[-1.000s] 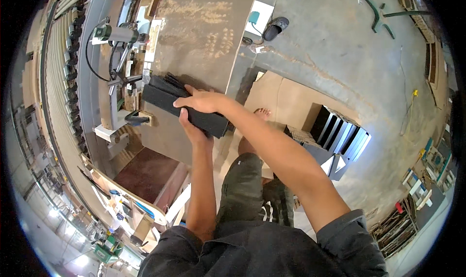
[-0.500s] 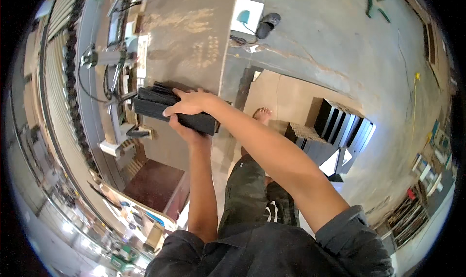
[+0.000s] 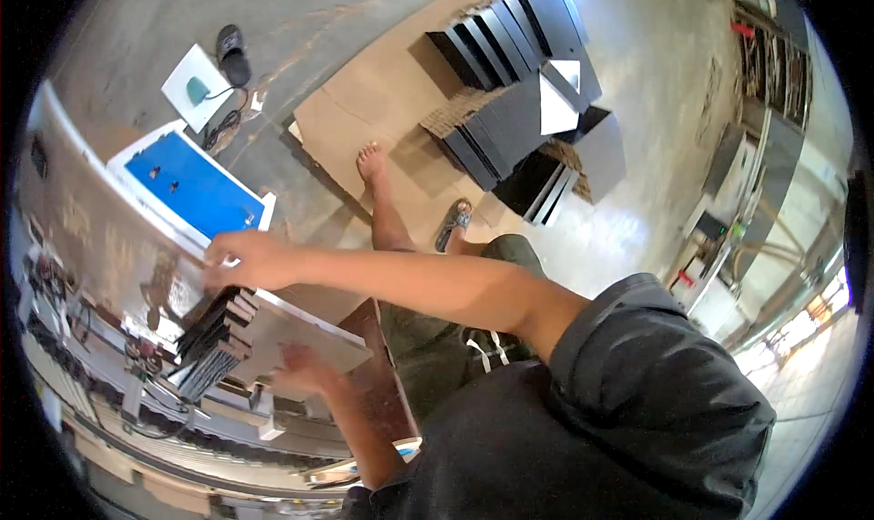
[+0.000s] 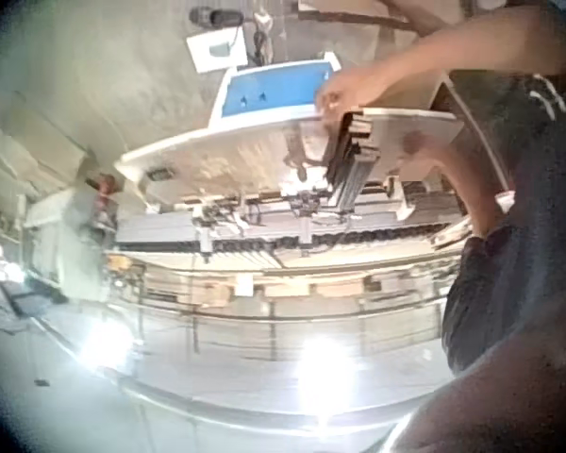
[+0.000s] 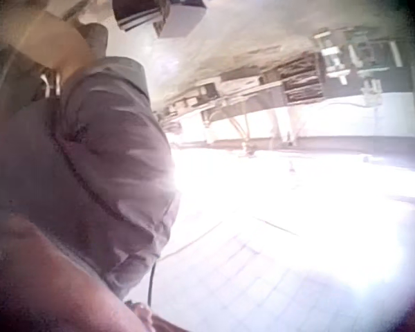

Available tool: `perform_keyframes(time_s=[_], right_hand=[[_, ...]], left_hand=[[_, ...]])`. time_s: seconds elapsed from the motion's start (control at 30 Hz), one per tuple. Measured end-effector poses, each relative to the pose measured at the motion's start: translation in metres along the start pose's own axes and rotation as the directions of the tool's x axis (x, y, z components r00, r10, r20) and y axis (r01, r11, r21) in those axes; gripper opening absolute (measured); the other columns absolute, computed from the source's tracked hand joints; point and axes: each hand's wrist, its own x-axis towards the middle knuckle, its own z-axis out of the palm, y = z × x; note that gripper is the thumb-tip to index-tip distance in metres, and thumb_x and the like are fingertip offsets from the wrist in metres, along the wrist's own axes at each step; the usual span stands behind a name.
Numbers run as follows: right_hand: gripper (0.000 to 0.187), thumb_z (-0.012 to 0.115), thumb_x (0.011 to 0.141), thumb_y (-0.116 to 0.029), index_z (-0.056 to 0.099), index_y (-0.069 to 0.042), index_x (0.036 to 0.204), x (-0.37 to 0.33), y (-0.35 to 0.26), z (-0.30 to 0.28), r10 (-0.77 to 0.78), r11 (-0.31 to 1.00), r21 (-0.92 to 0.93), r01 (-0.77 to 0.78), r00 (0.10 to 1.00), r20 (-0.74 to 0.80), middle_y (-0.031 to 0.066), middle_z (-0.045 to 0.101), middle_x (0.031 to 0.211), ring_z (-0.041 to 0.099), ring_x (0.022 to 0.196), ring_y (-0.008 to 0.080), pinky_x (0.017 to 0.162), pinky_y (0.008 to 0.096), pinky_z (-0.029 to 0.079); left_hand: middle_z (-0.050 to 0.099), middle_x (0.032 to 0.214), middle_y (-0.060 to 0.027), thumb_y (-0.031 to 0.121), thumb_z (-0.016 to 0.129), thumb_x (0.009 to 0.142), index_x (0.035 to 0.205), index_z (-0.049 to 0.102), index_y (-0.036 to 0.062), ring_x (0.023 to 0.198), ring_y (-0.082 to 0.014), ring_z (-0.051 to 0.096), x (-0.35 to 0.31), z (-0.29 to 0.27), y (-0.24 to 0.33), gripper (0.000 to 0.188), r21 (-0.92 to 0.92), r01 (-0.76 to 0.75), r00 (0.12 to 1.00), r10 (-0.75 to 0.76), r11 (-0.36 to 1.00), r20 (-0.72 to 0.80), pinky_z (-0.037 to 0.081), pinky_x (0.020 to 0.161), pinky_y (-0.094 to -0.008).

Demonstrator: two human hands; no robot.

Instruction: The person stacks finished wood slats from a workbench onto a cardboard sheet on the floor, handling the slats in small groups.

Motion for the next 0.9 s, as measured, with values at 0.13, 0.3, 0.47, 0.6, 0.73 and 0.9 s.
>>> perform_keyframes(time_s=[0.13, 0.3, 0.47, 0.6, 0.73, 0.9], right_hand=[[0.052, 0.069, 0.104, -0.052, 0.072, -0.006, 0.126, -0.091, 0.061, -0.119, 0.07, 0.978, 0.206, 0.0, 0.94, -0.333, 0.0102, 0.074, 0.118, 0.068, 0.111, 0.0221, 0.1, 0.0351, 0.053], [0.035, 0.07, 0.107, -0.036, 0.07, -0.006, 0.125, -0.236, 0.182, -0.202, 0.198, 0.929, 0.359, 0.088, 0.702, -0.684, -0.0009, 0.069, 0.115, 0.062, 0.111, 0.0109, 0.098, 0.0288, 0.05], [0.034, 0.07, 0.107, -0.035, 0.068, -0.008, 0.127, -0.395, 0.269, -0.214, 0.589, 0.673, 0.732, 0.107, 0.521, -0.617, 0.0011, 0.07, 0.108, 0.066, 0.098, 0.0114, 0.088, 0.027, 0.053], [0.027, 0.056, 0.11, -0.028, 0.067, -0.009, 0.127, -0.544, 0.463, -0.196, 0.495, 0.642, 0.656, 0.397, 0.437, -0.75, 0.0035, 0.072, 0.108, 0.062, 0.078, 0.0093, 0.068, 0.0221, 0.048], [0.047, 0.062, 0.106, -0.046, 0.065, -0.007, 0.131, -0.643, 0.418, -0.168, 0.77, 0.583, 0.775, 0.242, 0.139, -0.623, 0.0071, 0.073, 0.113, 0.069, 0.094, 0.0171, 0.084, 0.0319, 0.054], [0.044, 0.065, 0.106, -0.046, 0.068, -0.008, 0.128, -0.723, 0.465, -0.113, 0.837, 0.52, 0.835, 0.181, 0.09, -0.541, 0.0064, 0.074, 0.107, 0.066, 0.086, 0.0142, 0.074, 0.0281, 0.051]], left_hand=[[0.067, 0.118, -0.0122, 0.039, 0.043, 0.116, 0.137, 0.062, -0.0023, 0.106, -0.0218, 0.064, -0.069, 0.016, -0.038, 0.05, 0.414, -0.143, 0.947, 0.002, 0.899, 0.321, 0.05, 0.096, -0.0385], [0.069, 0.106, -0.0089, 0.034, 0.046, 0.116, 0.134, 0.064, -0.0008, 0.097, -0.018, 0.065, -0.095, 0.125, -0.048, 0.043, 0.413, -0.329, 0.729, -0.05, 0.849, 0.683, 0.051, 0.088, -0.0341], [0.071, 0.109, -0.0102, 0.037, 0.05, 0.115, 0.139, 0.062, -0.0025, 0.101, -0.0193, 0.066, -0.16, 0.202, -0.089, 0.048, 0.398, -0.608, 0.456, -0.108, 0.687, 0.883, 0.053, 0.094, -0.0348], [0.071, 0.114, -0.0121, 0.038, 0.053, 0.114, 0.142, 0.059, -0.0058, 0.107, -0.0202, 0.067, -0.23, 0.23, -0.152, 0.052, 0.493, -0.532, 0.245, -0.432, 0.688, 0.868, 0.052, 0.1, -0.0351], [0.071, 0.118, -0.0111, 0.032, 0.055, 0.114, 0.143, 0.059, -0.0052, 0.11, -0.0185, 0.067, -0.252, 0.208, -0.207, 0.048, 0.495, -0.606, 0.165, -0.509, 0.623, 0.844, 0.052, 0.101, -0.0352], [0.073, 0.115, -0.0069, 0.025, 0.06, 0.113, 0.143, 0.061, 0.0001, 0.112, -0.0137, 0.065, -0.268, 0.189, -0.238, 0.039, 0.443, -0.707, 0.035, -0.599, 0.551, 0.8, 0.052, 0.101, -0.0321]])
